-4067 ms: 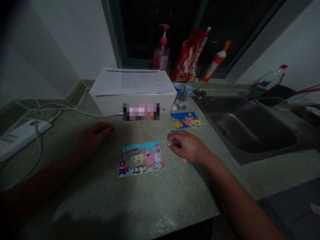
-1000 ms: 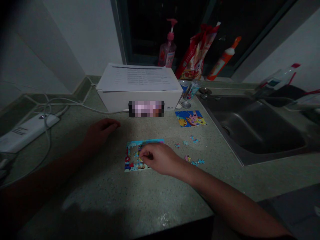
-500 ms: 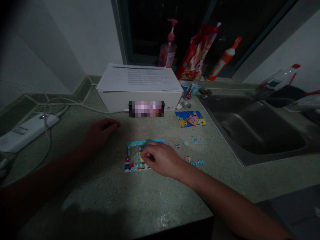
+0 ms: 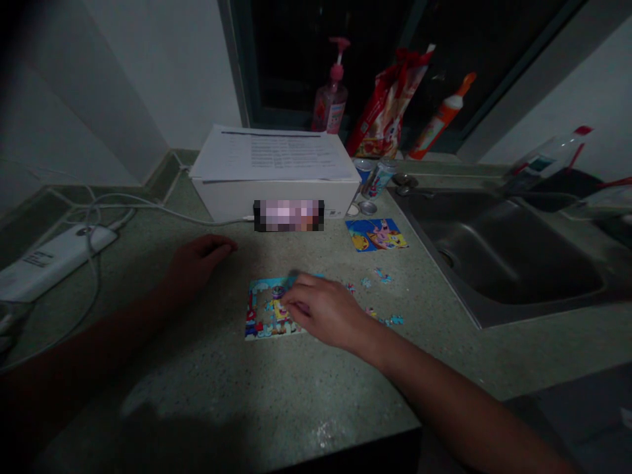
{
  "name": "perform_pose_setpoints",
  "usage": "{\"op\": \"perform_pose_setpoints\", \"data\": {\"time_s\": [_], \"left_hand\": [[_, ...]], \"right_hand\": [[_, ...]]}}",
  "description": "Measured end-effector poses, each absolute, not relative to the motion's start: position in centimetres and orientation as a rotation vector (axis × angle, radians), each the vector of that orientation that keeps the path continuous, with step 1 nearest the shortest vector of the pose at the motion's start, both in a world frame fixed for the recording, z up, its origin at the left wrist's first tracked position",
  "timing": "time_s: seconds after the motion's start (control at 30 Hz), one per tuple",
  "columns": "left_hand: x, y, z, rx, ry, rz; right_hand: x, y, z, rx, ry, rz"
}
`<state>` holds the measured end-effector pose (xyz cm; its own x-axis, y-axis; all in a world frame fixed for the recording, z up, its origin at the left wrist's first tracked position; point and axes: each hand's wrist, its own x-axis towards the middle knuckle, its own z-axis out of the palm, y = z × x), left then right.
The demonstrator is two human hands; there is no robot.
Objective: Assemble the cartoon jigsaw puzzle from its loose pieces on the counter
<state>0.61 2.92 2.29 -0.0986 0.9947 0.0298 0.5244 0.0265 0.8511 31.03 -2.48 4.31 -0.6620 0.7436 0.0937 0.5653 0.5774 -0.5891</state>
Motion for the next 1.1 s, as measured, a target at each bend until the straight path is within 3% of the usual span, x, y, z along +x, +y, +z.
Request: {"op": "perform_pose_setpoints", "data": {"time_s": [0.47, 0.83, 1.1], "left_hand": [[0.9, 2.4, 2.8, 1.63, 1.701, 0.954], [0.8, 2.3, 2.9, 1.721, 1.752, 0.867], [0.8, 2.2, 2.3, 1.858, 1.724, 0.818]], "right_hand": [[45.2, 3.6, 7.3, -1.53, -1.822, 0.069], [51.1, 6.3, 2.5, -1.849, -1.798, 0.25], [50.8, 5.0, 3.7, -1.858, -1.939, 0.347]]}}
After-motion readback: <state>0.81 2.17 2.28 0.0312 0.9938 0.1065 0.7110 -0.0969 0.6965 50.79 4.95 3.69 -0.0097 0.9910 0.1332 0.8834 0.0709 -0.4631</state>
